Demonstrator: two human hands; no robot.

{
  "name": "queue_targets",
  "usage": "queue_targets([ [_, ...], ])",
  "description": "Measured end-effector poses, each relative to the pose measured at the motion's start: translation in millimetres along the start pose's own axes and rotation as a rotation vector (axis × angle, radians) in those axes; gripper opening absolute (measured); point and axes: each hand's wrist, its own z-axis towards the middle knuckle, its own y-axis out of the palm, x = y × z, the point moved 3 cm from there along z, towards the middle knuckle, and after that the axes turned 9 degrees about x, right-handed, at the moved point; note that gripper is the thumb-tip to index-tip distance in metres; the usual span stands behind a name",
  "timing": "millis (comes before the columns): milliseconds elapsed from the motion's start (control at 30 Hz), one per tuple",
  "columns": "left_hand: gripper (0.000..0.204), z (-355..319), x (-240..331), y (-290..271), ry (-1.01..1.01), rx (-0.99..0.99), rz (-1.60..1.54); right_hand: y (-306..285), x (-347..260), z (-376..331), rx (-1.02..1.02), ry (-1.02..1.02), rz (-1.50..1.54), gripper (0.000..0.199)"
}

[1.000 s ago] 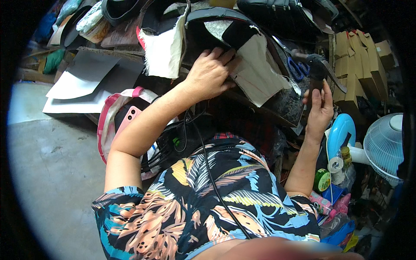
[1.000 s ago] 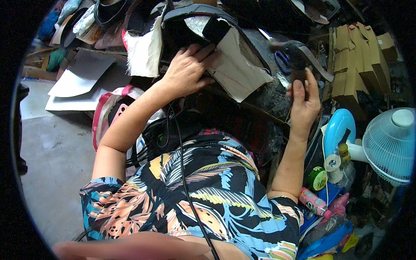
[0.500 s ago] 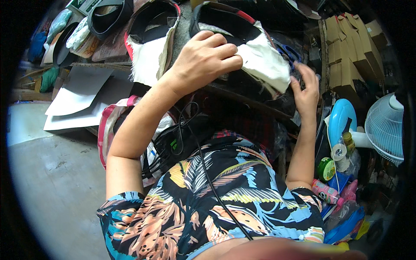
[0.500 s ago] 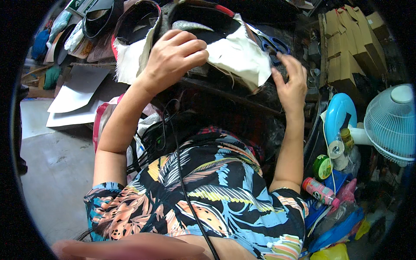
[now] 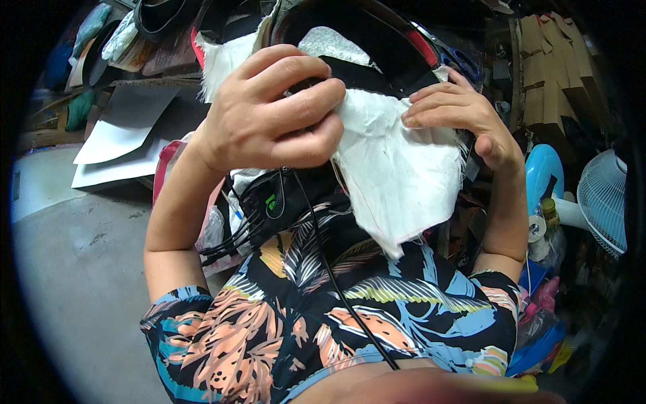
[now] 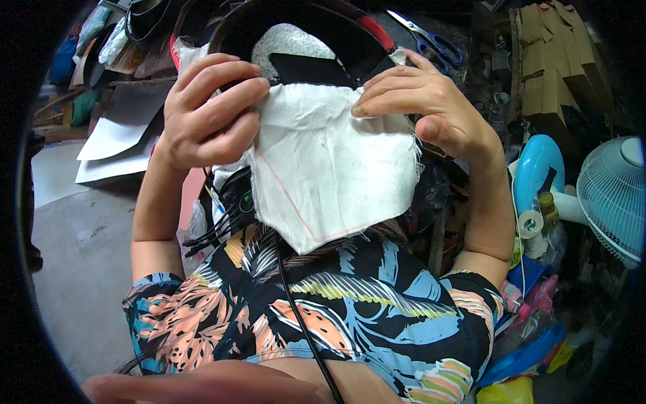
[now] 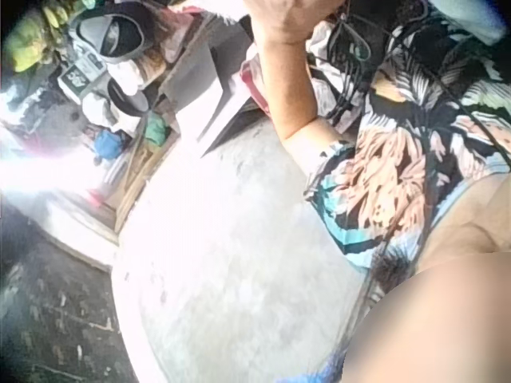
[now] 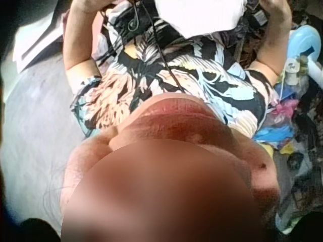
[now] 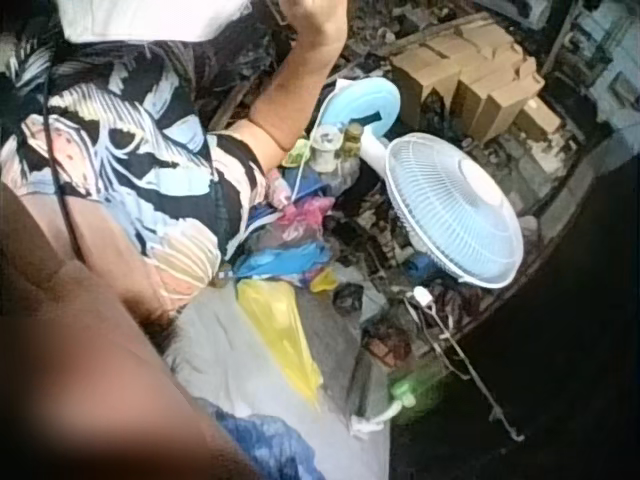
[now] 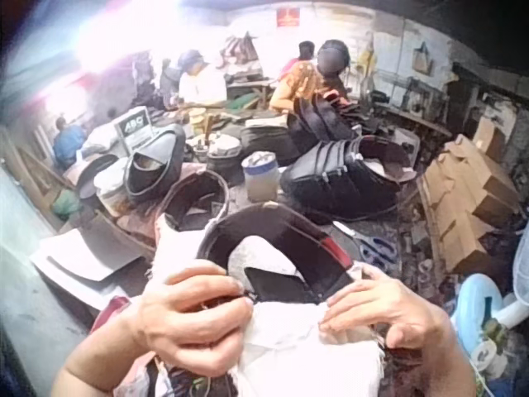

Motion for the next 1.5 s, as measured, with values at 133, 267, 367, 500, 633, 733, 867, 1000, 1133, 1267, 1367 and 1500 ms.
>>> queue_targets([
  [133,0.028,-18.2,-15.1,7.1,-0.011,-0.11,0.027,-2.8,8.3,0.0,0.164,-0.113,-0.342,0.086],
  [267,0.018,-38.0,-25.9,49.0,-0.136,-0.649,0.07,20.1,33.0,14.7,0.026,-0.189,-0.822,0.057],
  [367,0.021,-46.8,-31.2,50.1,-0.344,-0.665,-0.056,23.3,50.2,12.4,0.118,-0.208,-0.716,0.048],
  [500,0.027,-44.4,-37.9,61.9,-0.62,-0.745,-0.119,18.3,67.1,8.5,0.273,0.009,-0.032,0.042],
  [633,0.045,-29.6,-35.9,107.9,-0.574,-0.75,0.017,24.9,77.1,17.1,0.441,0.285,0.206,0.027],
  [733,0.042,-35.4,-26.7,133.3,-0.488,-0.747,0.07,26.7,69.8,21.8,0.341,-0.06,-0.529,0.026],
  [867,0.042,-52.2,-20.4,133.3,-0.346,-0.559,0.082,11.3,79.7,12.6,0.225,-0.034,-0.783,0.017],
  [1000,0.045,-56.0,-19.4,136.4,-0.377,-0.595,0.02,5.3,78.1,3.6,0.272,-0.2,-0.833,0.018],
  [1133,0.049,-42.1,-19.8,142.9,-0.409,-0.63,0.014,9.1,87.0,6.8,0.279,0.038,-0.718,0.023],
  [1267,0.051,-35.4,-8.9,152.9,-0.376,-0.628,0.056,11.5,98.0,16.1,0.298,0.099,-0.711,0.026],
  [1367,0.049,-40.3,-4.8,154.5,-0.407,-0.678,-0.043,12.6,103.6,25.2,0.271,0.03,-0.733,0.025],
  [1500,0.048,-32.1,22.1,147.6,-0.274,-0.721,-0.226,15.1,105.2,30.6,0.189,0.078,-0.819,0.026],
])
